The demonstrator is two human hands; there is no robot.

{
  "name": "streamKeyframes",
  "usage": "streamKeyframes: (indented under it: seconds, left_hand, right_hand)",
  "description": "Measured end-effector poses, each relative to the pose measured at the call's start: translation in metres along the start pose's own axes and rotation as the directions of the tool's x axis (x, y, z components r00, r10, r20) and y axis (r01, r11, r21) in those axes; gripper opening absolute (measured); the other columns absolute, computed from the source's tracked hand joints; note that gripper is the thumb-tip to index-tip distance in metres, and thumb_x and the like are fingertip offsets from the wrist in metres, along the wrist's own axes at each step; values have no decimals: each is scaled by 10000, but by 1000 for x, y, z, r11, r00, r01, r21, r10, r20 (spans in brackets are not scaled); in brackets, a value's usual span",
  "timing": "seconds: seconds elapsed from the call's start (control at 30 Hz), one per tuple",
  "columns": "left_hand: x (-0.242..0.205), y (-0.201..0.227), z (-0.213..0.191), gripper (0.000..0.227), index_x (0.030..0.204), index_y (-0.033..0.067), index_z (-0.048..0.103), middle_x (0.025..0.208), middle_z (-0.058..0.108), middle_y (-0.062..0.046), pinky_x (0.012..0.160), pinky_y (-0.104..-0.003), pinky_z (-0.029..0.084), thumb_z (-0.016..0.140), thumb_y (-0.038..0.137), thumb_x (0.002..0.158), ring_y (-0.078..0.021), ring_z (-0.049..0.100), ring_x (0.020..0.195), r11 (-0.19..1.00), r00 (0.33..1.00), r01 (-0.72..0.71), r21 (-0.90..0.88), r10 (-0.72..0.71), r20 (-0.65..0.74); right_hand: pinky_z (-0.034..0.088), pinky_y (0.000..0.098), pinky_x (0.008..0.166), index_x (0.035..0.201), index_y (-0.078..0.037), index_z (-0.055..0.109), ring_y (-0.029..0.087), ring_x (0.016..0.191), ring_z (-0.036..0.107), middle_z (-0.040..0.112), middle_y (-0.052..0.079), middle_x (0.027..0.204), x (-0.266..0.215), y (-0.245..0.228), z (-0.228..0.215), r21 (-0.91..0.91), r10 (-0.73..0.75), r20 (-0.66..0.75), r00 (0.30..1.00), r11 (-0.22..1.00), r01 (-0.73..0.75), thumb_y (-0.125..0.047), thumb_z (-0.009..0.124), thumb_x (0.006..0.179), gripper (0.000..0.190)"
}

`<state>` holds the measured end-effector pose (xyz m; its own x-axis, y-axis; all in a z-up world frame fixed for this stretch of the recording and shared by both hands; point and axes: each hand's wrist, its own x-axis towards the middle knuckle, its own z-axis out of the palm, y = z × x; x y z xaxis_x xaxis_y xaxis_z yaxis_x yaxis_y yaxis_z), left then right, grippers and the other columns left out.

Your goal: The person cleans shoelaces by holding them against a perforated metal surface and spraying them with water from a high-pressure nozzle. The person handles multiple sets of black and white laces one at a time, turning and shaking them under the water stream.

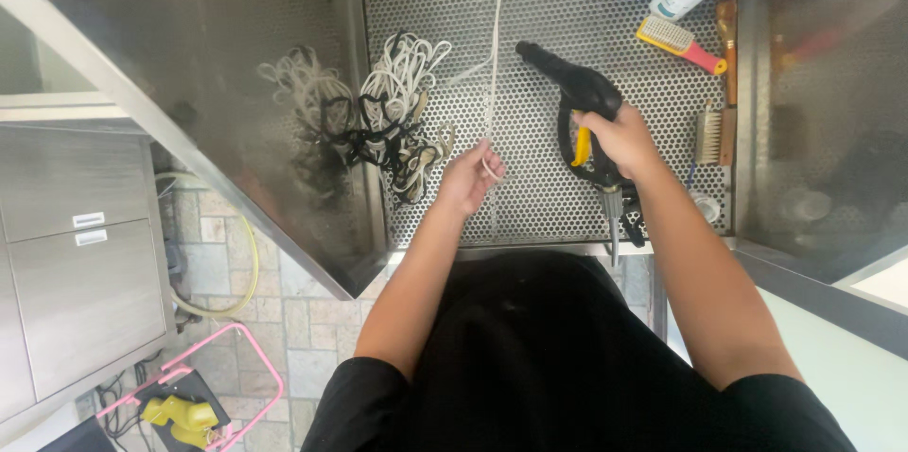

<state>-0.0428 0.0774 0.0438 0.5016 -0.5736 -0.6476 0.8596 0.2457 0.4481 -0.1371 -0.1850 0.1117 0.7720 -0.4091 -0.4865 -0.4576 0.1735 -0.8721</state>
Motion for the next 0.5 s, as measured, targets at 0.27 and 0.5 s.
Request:
streamKeyframes:
  seconds: [0.27, 0.5]
  left_hand:
    - [-151, 38, 69, 149, 1013, 64, 717, 906, 719, -33, 807, -318, 544, 699, 209, 984, -180, 671, 861, 481, 945, -312, 819, 68, 320]
    - [-211, 99, 136, 97, 1065, 66, 644, 1045, 698, -57, 973, -365, 519, 677, 124, 994, -239, 677, 1036, 263, 584, -789, 556, 38, 811]
  right_hand:
    - [460, 500, 1074, 1434, 61, 279, 382, 1228, 594, 550, 252, 1294, -5, -17, 36, -362, -379, -150, 913, 881, 306, -230, 895, 816, 920]
    - [221, 564, 1215, 1292, -162, 622, 445, 1446, 364, 498, 282, 1492, -88, -58, 72, -684, -706, 413, 575, 177, 707, -168, 798, 737, 582]
